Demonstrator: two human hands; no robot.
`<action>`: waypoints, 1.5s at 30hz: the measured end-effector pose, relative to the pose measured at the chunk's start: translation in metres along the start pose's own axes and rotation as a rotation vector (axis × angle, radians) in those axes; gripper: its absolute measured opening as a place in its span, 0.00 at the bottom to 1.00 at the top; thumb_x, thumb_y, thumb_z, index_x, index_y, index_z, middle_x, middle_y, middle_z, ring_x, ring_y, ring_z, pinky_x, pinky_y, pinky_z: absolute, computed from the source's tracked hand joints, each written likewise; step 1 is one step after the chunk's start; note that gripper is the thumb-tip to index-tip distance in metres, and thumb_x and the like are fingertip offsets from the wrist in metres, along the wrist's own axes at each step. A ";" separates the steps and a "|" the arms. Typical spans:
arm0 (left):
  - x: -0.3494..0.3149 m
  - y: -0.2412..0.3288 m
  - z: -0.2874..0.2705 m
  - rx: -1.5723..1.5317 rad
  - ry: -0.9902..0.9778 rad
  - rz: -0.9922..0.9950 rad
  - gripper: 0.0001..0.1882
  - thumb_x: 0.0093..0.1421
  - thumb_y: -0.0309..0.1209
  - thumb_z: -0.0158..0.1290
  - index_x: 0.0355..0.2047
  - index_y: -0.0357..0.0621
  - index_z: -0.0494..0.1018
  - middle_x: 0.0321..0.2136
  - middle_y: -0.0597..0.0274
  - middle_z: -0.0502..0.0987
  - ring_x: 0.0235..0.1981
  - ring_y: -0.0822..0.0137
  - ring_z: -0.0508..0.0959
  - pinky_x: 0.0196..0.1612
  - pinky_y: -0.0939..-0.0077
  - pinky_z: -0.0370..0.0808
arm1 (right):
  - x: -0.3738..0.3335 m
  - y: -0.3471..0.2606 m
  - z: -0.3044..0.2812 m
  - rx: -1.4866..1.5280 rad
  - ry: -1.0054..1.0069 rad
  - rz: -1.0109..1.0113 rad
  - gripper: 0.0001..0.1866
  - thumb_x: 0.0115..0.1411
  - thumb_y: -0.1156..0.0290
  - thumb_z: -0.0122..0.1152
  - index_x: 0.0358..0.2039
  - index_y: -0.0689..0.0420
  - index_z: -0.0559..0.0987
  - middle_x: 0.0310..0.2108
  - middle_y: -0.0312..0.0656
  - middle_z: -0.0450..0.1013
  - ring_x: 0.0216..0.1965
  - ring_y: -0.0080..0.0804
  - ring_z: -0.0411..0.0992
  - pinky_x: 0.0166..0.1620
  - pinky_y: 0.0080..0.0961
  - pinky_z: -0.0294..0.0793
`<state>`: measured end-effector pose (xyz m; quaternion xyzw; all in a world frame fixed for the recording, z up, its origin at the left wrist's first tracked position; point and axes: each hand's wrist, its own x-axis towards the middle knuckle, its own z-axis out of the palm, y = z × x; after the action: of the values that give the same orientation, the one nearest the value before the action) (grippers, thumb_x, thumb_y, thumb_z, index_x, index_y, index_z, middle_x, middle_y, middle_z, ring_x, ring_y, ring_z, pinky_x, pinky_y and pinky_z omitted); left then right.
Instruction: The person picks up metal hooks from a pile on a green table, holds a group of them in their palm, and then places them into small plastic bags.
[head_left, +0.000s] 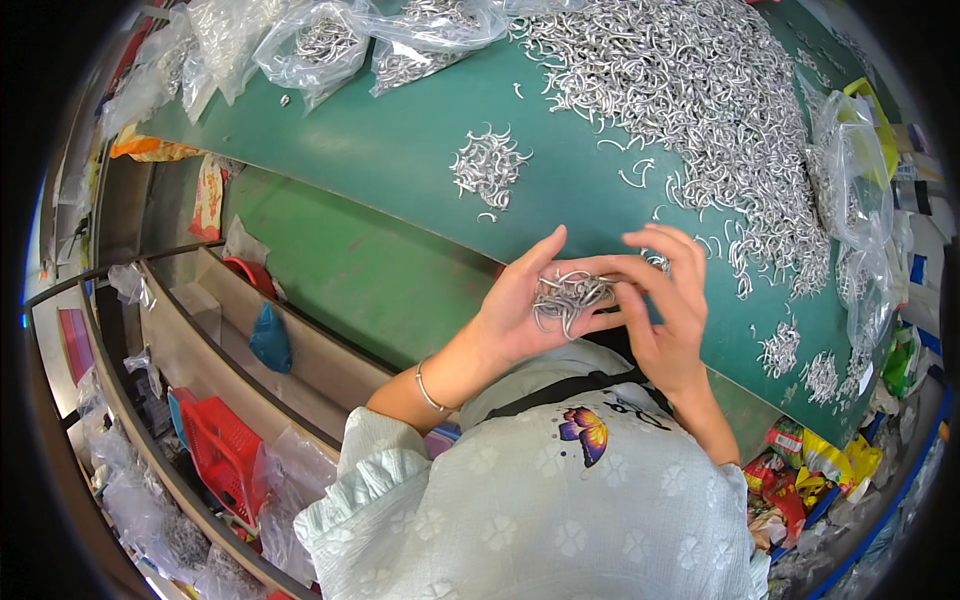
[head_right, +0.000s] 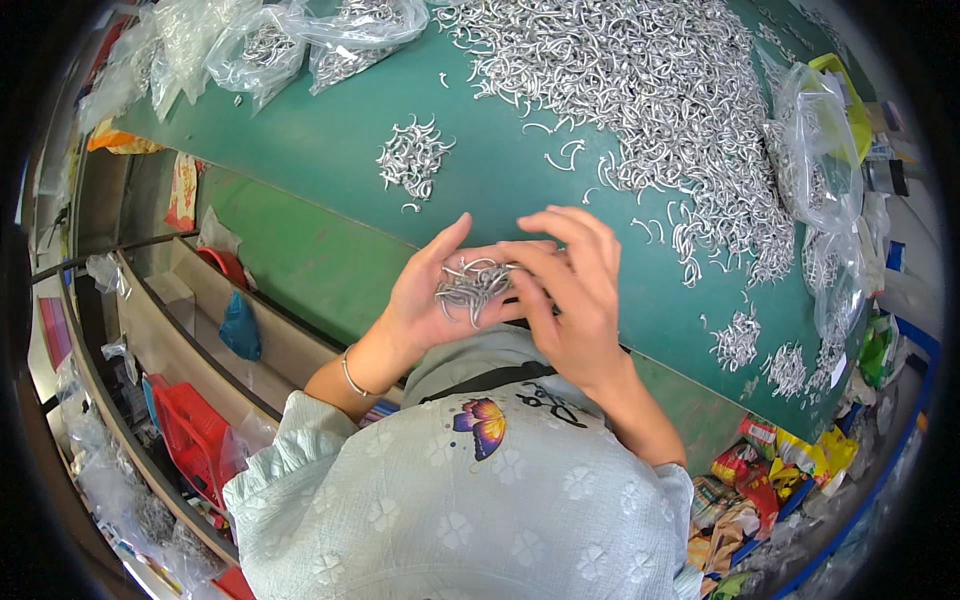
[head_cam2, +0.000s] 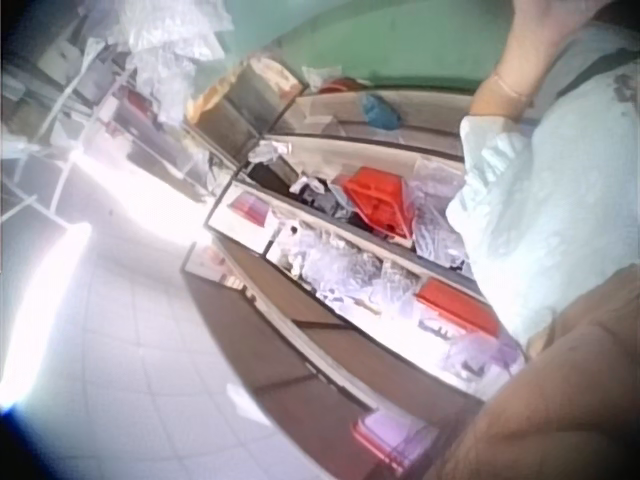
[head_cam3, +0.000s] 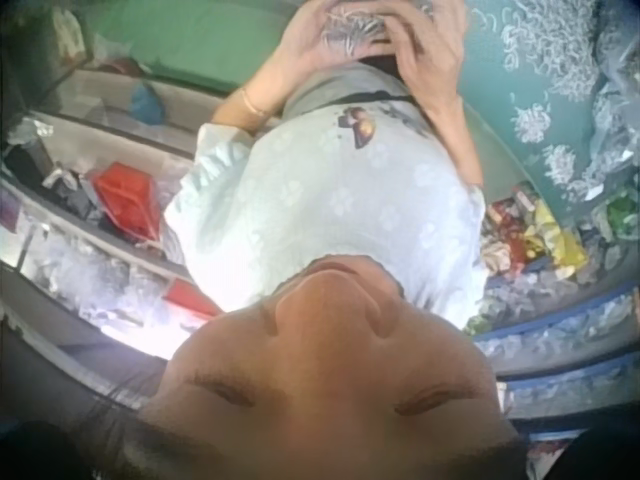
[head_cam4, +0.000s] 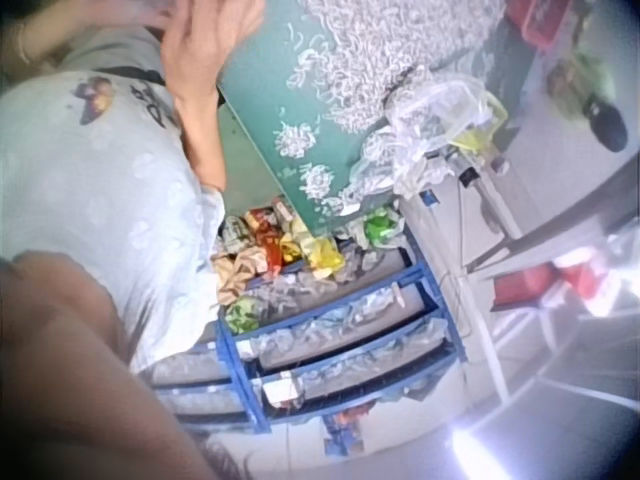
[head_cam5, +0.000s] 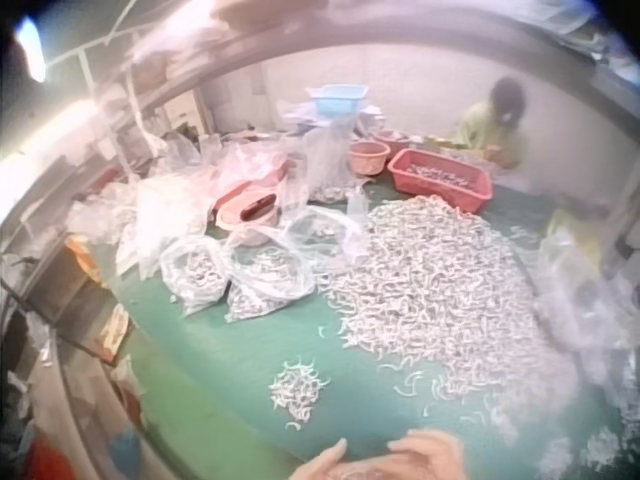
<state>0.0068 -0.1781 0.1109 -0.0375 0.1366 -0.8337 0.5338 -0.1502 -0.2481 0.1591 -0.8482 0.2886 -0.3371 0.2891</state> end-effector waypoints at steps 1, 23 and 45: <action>0.001 0.002 0.006 -0.001 0.045 -0.009 0.37 0.71 0.52 0.30 0.60 0.24 0.59 0.60 0.41 0.64 0.59 0.51 0.69 0.64 0.57 0.62 | 0.003 -0.001 0.000 -0.015 -0.066 0.006 0.12 0.49 0.75 0.66 0.37 0.57 0.82 0.48 0.43 0.71 0.52 0.48 0.66 0.54 0.42 0.62; 0.014 -0.003 0.022 0.000 0.108 0.095 0.31 0.67 0.39 0.35 0.63 0.24 0.54 0.61 0.39 0.62 0.65 0.51 0.61 0.70 0.51 0.50 | 0.008 0.008 0.004 0.451 0.023 0.411 0.08 0.63 0.75 0.55 0.40 0.63 0.79 0.51 0.45 0.71 0.46 0.28 0.70 0.41 0.22 0.71; 0.022 0.003 0.016 0.100 0.014 0.186 0.33 0.65 0.37 0.37 0.67 0.31 0.50 0.64 0.46 0.59 0.65 0.54 0.60 0.67 0.61 0.57 | 0.000 0.009 0.016 -0.127 0.031 -0.060 0.13 0.44 0.70 0.71 0.33 0.52 0.80 0.53 0.43 0.69 0.59 0.50 0.62 0.57 0.45 0.55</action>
<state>0.0032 -0.2024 0.1234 0.0081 0.1014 -0.7864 0.6093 -0.1416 -0.2491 0.1433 -0.8678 0.2885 -0.3396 0.2200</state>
